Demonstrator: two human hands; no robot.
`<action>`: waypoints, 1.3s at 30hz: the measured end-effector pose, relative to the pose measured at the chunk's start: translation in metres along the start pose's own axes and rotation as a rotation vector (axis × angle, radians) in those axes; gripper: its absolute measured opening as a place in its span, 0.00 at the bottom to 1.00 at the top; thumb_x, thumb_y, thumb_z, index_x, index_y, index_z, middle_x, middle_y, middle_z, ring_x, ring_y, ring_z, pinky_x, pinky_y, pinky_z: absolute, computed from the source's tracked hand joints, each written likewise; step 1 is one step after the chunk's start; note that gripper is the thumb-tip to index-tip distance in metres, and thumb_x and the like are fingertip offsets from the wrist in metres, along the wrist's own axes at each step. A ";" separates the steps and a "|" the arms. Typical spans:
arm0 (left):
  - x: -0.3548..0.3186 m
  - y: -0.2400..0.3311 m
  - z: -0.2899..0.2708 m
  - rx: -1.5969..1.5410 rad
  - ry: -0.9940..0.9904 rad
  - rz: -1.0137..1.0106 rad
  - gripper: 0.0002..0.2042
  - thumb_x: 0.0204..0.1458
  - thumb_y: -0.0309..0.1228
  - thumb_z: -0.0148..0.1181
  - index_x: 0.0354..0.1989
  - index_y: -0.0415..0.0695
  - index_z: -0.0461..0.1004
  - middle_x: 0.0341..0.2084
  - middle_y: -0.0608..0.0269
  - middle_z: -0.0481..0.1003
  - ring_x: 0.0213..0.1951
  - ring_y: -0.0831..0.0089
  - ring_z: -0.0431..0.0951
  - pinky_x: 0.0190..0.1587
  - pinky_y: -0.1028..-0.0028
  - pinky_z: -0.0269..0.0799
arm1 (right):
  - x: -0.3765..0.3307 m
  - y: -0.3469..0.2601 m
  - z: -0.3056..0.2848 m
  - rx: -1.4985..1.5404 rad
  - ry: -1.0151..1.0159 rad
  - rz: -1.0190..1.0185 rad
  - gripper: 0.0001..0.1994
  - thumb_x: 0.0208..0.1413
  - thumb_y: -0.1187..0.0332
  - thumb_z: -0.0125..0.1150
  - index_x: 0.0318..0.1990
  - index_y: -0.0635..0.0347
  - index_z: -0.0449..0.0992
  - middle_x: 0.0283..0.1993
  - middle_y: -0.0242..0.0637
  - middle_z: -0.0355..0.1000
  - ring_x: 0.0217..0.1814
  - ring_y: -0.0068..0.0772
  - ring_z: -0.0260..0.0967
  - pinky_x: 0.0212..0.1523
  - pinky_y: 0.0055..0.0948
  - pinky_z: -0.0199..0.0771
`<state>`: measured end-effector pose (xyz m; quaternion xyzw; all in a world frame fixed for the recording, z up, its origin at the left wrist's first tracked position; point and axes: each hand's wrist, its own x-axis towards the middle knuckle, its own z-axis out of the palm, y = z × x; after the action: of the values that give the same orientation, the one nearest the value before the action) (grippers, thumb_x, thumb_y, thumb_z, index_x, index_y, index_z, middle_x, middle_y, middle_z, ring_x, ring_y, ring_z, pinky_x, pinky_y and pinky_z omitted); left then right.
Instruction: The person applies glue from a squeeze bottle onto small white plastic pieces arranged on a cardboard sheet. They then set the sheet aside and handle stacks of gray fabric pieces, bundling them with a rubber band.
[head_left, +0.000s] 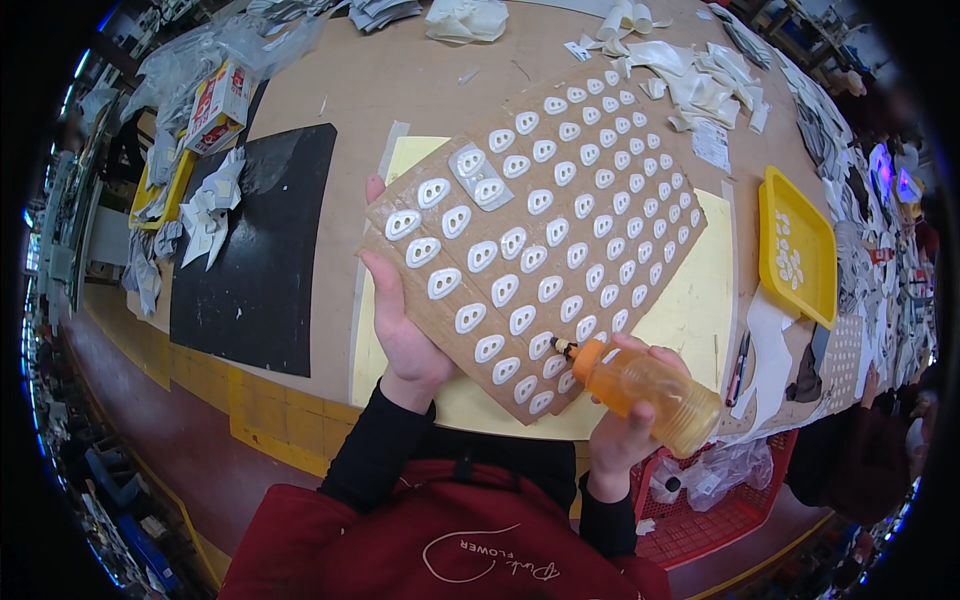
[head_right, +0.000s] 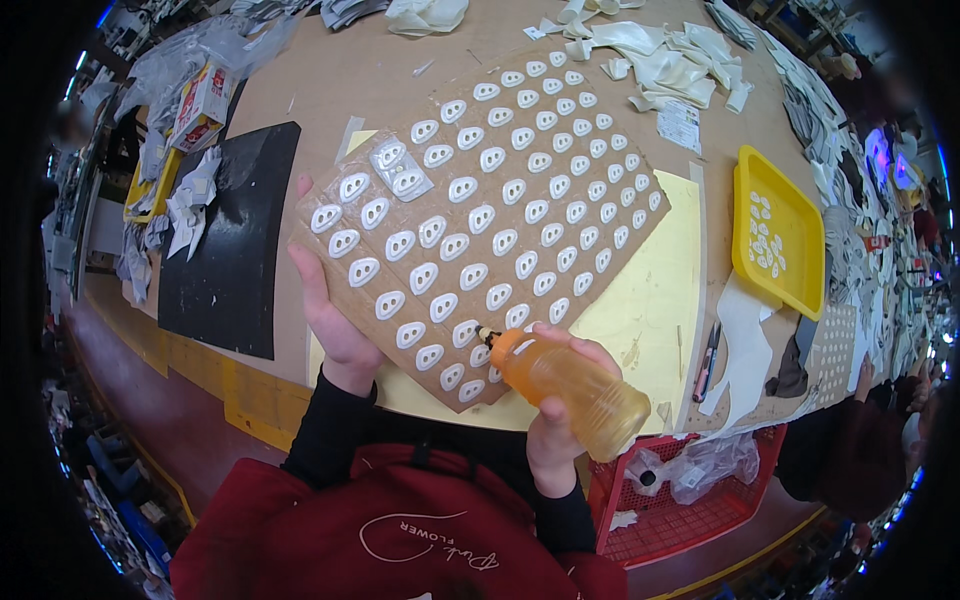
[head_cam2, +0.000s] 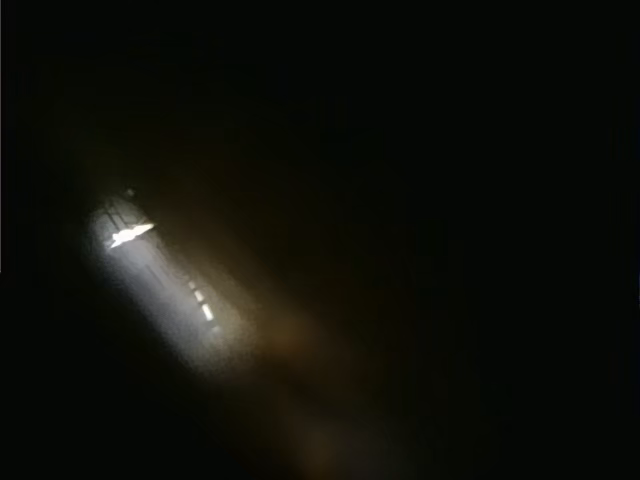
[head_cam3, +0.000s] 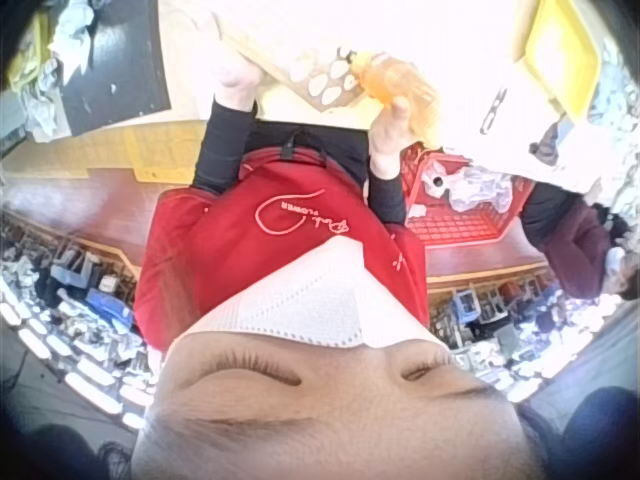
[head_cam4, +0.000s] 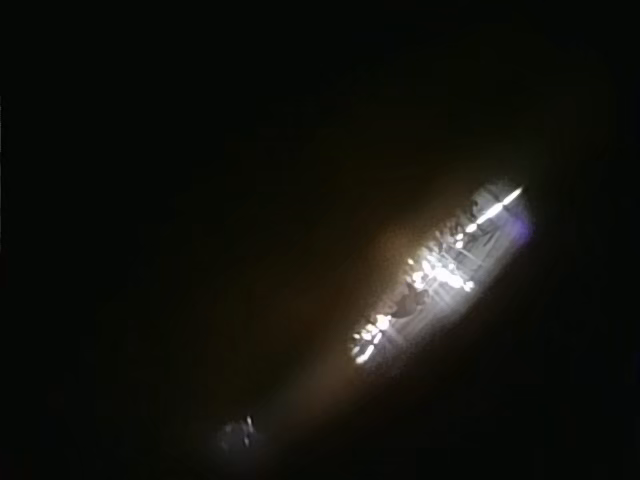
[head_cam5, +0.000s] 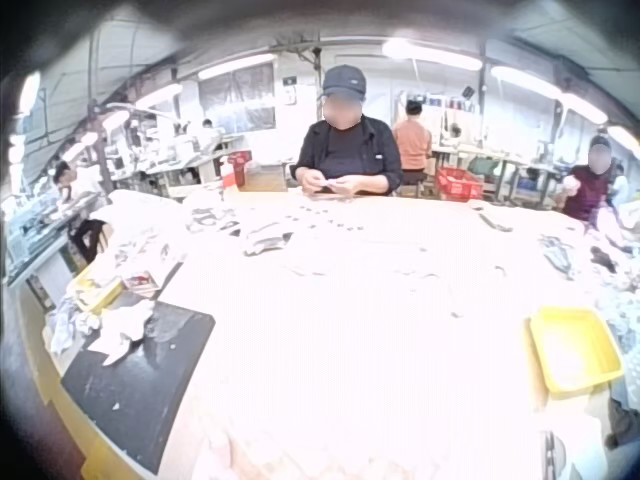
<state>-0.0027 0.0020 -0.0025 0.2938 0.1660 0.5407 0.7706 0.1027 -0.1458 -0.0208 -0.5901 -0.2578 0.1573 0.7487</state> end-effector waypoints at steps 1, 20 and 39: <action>0.000 0.000 0.001 0.003 0.001 0.001 0.29 0.61 0.54 0.31 0.69 0.62 0.37 0.65 0.60 0.49 0.64 0.61 0.56 0.62 0.57 0.58 | 0.000 0.000 0.002 -0.043 0.008 -0.031 0.33 0.50 0.39 0.57 0.51 0.59 0.62 0.42 0.50 0.72 0.46 0.40 0.70 0.40 0.32 0.74; -0.003 0.000 -0.002 -0.030 -0.060 0.007 0.29 0.62 0.52 0.32 0.69 0.56 0.42 0.64 0.60 0.52 0.63 0.62 0.56 0.63 0.60 0.56 | -0.011 -0.010 -0.011 -0.016 -0.371 -0.173 0.34 0.40 0.59 0.73 0.54 0.58 0.62 0.52 0.56 0.68 0.51 0.48 0.70 0.48 0.37 0.73; -0.003 0.001 0.000 0.023 -0.048 0.017 0.31 0.61 0.54 0.31 0.69 0.61 0.33 0.65 0.59 0.50 0.63 0.61 0.56 0.62 0.57 0.58 | -0.015 -0.023 -0.022 -0.177 -0.557 -0.211 0.34 0.52 0.58 0.65 0.60 0.63 0.54 0.55 0.66 0.60 0.53 0.51 0.66 0.49 0.38 0.71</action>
<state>-0.0042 -0.0002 -0.0024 0.3169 0.1513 0.5382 0.7662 0.1016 -0.1772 -0.0052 -0.5573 -0.5254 0.2112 0.6072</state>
